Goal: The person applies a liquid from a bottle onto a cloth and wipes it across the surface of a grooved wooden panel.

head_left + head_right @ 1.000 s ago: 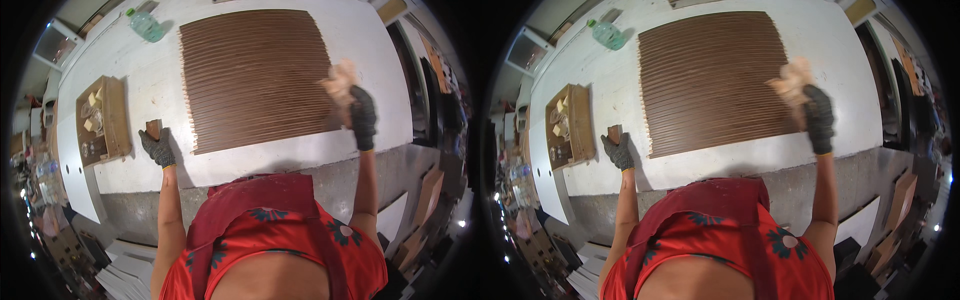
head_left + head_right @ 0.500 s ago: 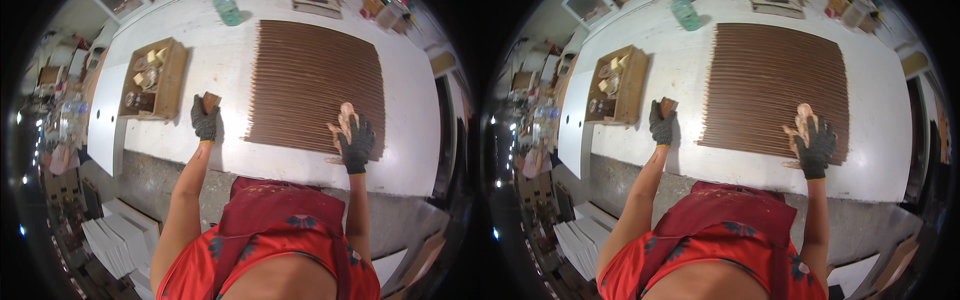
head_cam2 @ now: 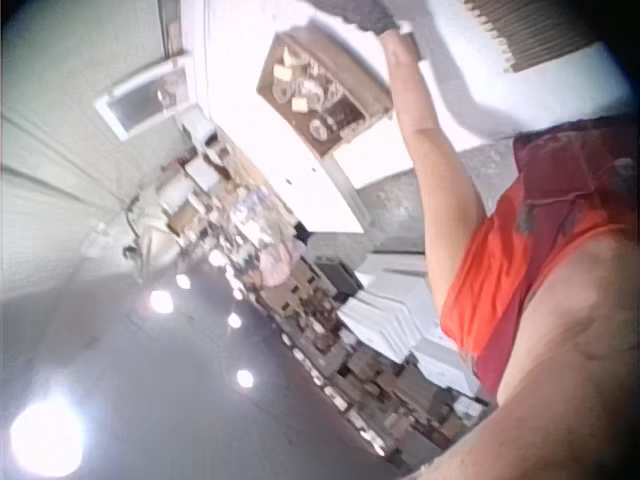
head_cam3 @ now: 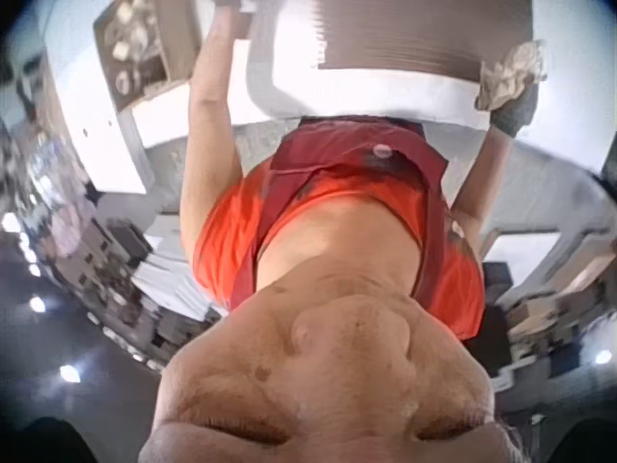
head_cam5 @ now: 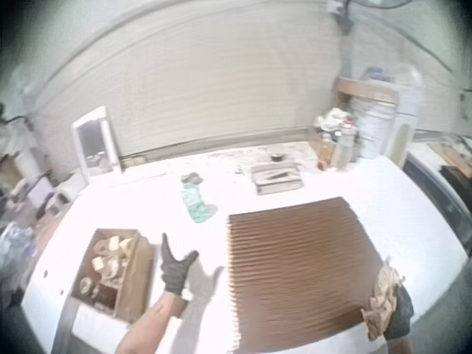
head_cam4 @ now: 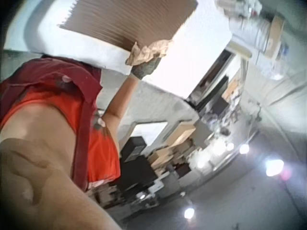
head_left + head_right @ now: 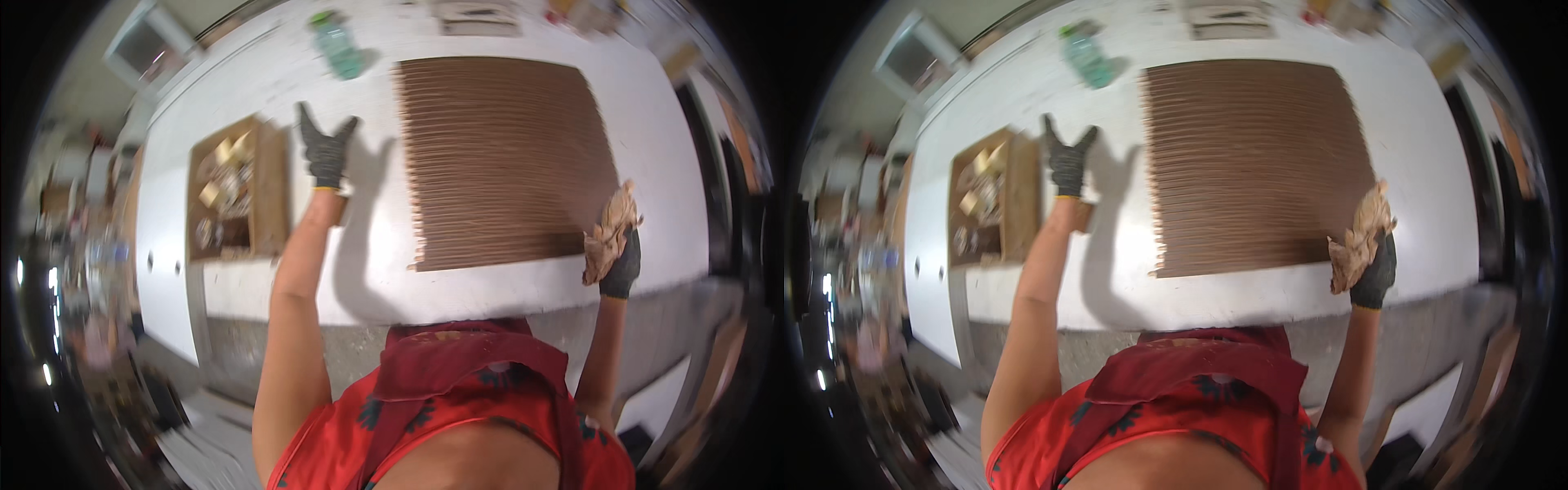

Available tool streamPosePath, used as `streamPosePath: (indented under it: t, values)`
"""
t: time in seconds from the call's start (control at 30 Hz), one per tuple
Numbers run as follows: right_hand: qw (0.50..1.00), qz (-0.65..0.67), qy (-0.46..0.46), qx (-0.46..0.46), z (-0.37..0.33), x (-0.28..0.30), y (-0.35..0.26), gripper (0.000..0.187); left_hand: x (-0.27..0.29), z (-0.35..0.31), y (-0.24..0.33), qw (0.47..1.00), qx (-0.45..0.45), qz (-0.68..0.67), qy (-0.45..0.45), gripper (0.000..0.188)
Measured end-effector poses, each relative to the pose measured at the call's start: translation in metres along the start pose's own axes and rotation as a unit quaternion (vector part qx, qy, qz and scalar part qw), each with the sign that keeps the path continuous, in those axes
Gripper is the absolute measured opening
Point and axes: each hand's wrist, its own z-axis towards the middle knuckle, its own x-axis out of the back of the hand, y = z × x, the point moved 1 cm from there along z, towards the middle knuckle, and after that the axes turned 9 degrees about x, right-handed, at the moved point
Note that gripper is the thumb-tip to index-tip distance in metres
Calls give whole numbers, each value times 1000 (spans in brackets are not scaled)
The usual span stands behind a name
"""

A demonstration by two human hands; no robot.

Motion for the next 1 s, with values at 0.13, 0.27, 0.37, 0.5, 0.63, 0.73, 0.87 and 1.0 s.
streamPosePath:
  t: [0.13, 0.27, 0.37, 0.5, 0.63, 0.73, 0.87, 1.0]
  values:
    - [990, 36, 130, 37, -19, 44, -3, 49, -50, 90, -36, 998, 53, -28, -11, 122]
    - [947, -69, 225, 218, -17, 18, -20, 42, -87, 136, -26, 996, 63, -57, 6, 132]
    - [918, -294, 232, 127, -6, -63, -32, 39, -107, 142, -14, 990, 92, -107, -10, 133]
    - [598, -753, -173, 215, -10, -81, 32, 69, -128, 146, -13, 986, 91, -136, -17, 126]
    - [652, -691, -231, 208, -3, -98, 25, 77, -127, 176, -49, 981, 17, -193, 23, 109]
    - [639, -681, -267, 240, 0, -82, 24, 78, -130, 177, -52, 982, 59, -180, -14, 91]
    - [642, -663, -267, 276, 9, -76, 22, 72, -117, 140, -18, 947, 118, -298, -20, 74]
    - [680, -620, -226, 320, 11, -80, 20, 63, -77, 109, 0, 935, 110, -331, -58, 68]
